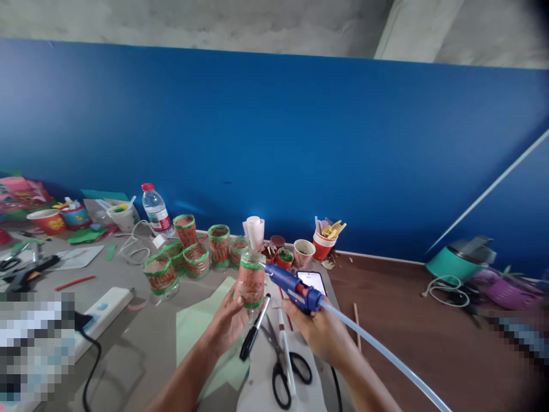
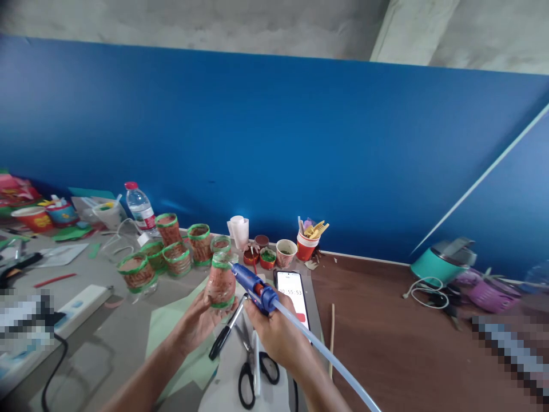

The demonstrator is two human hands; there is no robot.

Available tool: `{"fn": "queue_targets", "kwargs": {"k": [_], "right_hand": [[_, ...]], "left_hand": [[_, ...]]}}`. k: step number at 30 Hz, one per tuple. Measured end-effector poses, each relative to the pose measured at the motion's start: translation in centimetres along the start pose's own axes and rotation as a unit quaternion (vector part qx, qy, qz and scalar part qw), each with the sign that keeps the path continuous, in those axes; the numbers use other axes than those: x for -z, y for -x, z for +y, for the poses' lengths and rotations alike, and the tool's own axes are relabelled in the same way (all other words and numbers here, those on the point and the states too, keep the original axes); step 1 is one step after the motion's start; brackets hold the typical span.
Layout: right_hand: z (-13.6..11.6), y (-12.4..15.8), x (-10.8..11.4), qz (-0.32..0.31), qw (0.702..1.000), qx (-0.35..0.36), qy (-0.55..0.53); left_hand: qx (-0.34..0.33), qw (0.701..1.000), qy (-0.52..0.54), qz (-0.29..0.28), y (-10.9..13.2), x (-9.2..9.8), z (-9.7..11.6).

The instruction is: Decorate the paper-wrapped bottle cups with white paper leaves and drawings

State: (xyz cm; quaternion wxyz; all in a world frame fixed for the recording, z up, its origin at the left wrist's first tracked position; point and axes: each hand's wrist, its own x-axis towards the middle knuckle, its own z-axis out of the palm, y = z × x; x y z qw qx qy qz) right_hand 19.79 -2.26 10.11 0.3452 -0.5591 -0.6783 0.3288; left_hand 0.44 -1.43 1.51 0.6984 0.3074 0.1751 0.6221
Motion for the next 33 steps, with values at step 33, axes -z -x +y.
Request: {"fn": "queue_targets", "kwargs": {"k": [33], "right_hand": [[0.8, -0.3, 0.0, -0.011, 0.999, -0.041, -0.030]], "left_hand": [[0.040, 0.999, 0.022, 0.002, 0.3, 0.9, 0.5]]}}
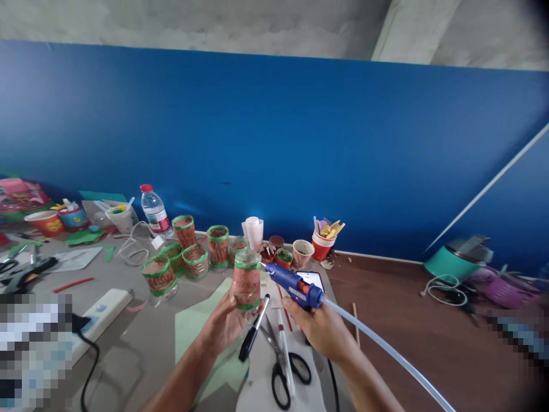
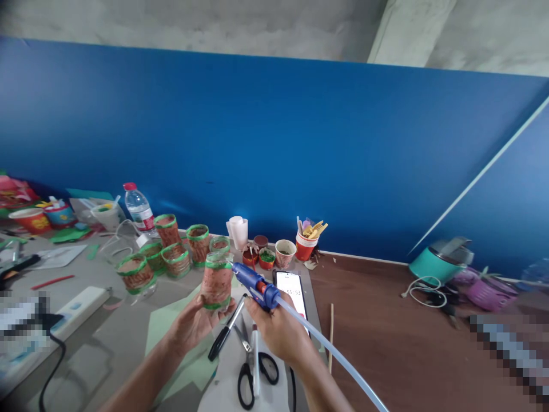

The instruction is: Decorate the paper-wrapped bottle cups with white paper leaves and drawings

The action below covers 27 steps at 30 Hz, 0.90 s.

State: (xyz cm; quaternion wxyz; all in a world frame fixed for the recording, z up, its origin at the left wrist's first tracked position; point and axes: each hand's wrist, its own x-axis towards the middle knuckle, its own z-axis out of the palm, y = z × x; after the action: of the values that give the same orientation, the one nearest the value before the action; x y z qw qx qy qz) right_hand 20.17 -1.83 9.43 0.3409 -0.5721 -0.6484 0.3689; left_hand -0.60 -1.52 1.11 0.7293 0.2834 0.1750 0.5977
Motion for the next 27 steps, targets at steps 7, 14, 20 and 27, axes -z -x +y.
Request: {"fn": "queue_targets", "kwargs": {"k": [7, 14, 20, 27], "right_hand": [[-1.3, 0.0, 0.6, -0.023, 0.999, -0.018, -0.026], [-1.6, 0.0, 0.5, -0.028, 0.998, -0.022, -0.060], [-1.6, -0.1, 0.5, -0.028, 0.998, 0.002, -0.062], [-1.2, 0.1, 0.7, -0.060, 0.995, -0.001, -0.079]], "left_hand": [[0.030, 0.999, 0.013, -0.020, 0.1, 0.6, 0.1], [0.047, 0.997, 0.033, -0.050, 0.2, 1.2, 0.1], [0.045, 0.996, 0.051, -0.053, 0.2, 1.7, 0.0], [0.035, 0.997, 0.060, -0.039, 0.1, 1.8, 0.0]]}}
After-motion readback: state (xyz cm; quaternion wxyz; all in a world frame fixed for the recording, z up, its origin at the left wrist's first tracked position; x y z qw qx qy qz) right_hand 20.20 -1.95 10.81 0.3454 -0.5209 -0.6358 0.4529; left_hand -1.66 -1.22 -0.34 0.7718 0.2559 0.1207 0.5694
